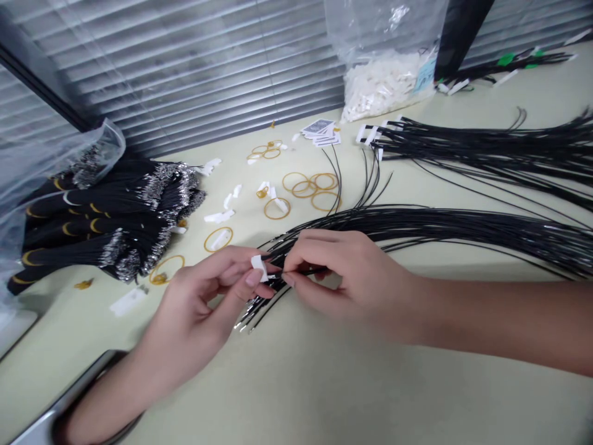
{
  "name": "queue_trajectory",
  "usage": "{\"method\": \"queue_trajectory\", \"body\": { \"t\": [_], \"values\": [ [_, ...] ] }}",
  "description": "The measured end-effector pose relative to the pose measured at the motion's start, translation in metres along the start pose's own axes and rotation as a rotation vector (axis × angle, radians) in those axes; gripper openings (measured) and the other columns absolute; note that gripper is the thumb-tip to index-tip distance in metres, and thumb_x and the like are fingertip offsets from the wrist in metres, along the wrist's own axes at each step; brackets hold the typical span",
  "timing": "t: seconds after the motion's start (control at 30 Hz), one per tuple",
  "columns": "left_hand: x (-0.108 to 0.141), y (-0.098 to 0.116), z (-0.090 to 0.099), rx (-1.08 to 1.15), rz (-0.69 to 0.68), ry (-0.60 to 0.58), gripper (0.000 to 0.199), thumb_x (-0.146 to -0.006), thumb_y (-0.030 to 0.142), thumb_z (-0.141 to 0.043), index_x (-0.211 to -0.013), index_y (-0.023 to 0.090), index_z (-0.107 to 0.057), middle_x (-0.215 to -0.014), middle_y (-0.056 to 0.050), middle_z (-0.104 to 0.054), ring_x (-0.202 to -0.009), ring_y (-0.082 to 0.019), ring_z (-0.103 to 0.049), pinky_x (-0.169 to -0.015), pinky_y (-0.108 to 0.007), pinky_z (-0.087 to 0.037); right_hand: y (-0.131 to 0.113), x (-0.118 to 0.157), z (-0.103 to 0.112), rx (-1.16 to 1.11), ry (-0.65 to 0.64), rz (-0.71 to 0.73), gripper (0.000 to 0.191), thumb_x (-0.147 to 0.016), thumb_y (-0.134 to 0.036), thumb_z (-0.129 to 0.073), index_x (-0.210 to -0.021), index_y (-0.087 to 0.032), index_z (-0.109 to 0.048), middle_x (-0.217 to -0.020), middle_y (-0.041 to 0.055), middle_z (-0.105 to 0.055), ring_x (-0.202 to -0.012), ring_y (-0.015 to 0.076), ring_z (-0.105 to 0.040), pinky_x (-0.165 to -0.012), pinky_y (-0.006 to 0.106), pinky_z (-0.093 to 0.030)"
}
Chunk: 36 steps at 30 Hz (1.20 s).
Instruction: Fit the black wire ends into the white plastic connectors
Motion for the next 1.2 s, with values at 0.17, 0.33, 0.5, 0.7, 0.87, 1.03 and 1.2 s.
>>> {"method": "queue_trajectory", "body": {
  "t": [0.17, 0.33, 0.5, 0.7, 0.87, 1.03, 1.2],
  "values": [
    [-0.001, 0.001, -0.003, 0.125, 0.005, -0.016, 0.01, -0.088, 0.022, -0.056, -0.096, 0.024, -0.061, -0.078, 0.003, -0.068, -0.069, -0.008, -0.066, -0.063, -0.012, -0.051, 0.003, 0.0, 0.002, -0.049, 0.013, -0.044, 0.006, -0.077, -0.01, -0.053, -0.077, -0.012, -0.059, -0.073, -0.0021, -0.058, -0.064, 0.0046, -0.048, -0.061, 0.017, -0.035],
    [-0.003, 0.003, -0.005, 0.194, 0.012, -0.033, 0.01, -0.087, 0.018, -0.058, -0.093, 0.023, -0.064, -0.075, 0.005, -0.068, -0.067, -0.004, -0.065, -0.063, -0.008, -0.048, 0.006, 0.0, 0.0, -0.082, 0.006, -0.068, 0.008, -0.077, -0.01, -0.051, -0.076, -0.012, -0.059, -0.072, -0.0027, -0.059, -0.064, 0.0047, -0.049, -0.061, 0.017, -0.037],
    [-0.006, 0.0, -0.004, 0.221, 0.049, -0.031, 0.006, -0.086, 0.018, -0.058, -0.088, 0.022, -0.063, -0.07, 0.007, -0.069, -0.064, -0.003, -0.066, -0.06, -0.005, -0.047, 0.002, -0.001, 0.002, -0.091, 0.038, -0.038, 0.01, -0.077, -0.008, -0.051, -0.078, -0.01, -0.062, -0.075, -0.001, -0.057, -0.069, 0.0049, -0.049, -0.066, 0.017, -0.038],
    [-0.007, -0.004, -0.002, 0.212, 0.038, -0.017, 0.007, -0.086, 0.019, -0.056, -0.09, 0.021, -0.062, -0.07, 0.005, -0.069, -0.064, -0.004, -0.066, -0.06, -0.007, -0.048, -0.009, 0.001, 0.008, -0.089, 0.077, 0.077, 0.01, -0.076, -0.006, -0.052, -0.076, -0.006, -0.062, -0.076, 0.0026, -0.052, -0.071, 0.0074, -0.047, -0.066, 0.02, -0.038],
    [-0.008, -0.006, 0.0, 0.16, 0.019, 0.005, 0.007, -0.086, 0.021, -0.056, -0.087, 0.022, -0.063, -0.073, 0.005, -0.068, -0.064, -0.005, -0.066, -0.057, -0.007, -0.048, -0.007, 0.003, 0.004, -0.028, 0.06, 0.062, 0.007, -0.074, -0.008, -0.053, -0.073, -0.007, -0.06, -0.074, 0.0016, -0.05, -0.069, 0.0078, -0.046, -0.063, 0.021, -0.036],
    [-0.01, -0.001, 0.005, 0.075, -0.058, 0.061, 0.009, -0.085, 0.019, -0.058, -0.087, 0.025, -0.065, -0.077, 0.006, -0.067, -0.07, -0.004, -0.063, -0.061, -0.006, -0.046, -0.006, 0.003, 0.003, 0.103, 0.094, 0.088, 0.014, -0.083, -0.009, -0.05, -0.078, -0.006, -0.063, -0.073, 0.0021, -0.052, -0.068, 0.0076, -0.046, -0.063, 0.02, -0.036],
    [-0.009, 0.005, 0.006, -0.027, -0.121, 0.062, 0.013, -0.085, 0.018, -0.058, -0.091, 0.027, -0.065, -0.08, 0.007, -0.065, -0.075, -0.003, -0.059, -0.064, -0.004, -0.043, -0.008, 0.005, 0.005, 0.13, 0.132, 0.146, 0.015, -0.086, -0.011, -0.052, -0.084, -0.006, -0.066, -0.074, 0.002, -0.055, -0.068, 0.007, -0.049, -0.063, 0.018, -0.037]
  ]
}}
Point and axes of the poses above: each hand's wrist, its own x-axis away from the middle knuckle, its own z-axis out of the back of the hand, y = z × x, the point moved 9 cm from there along -x, towards the middle knuckle
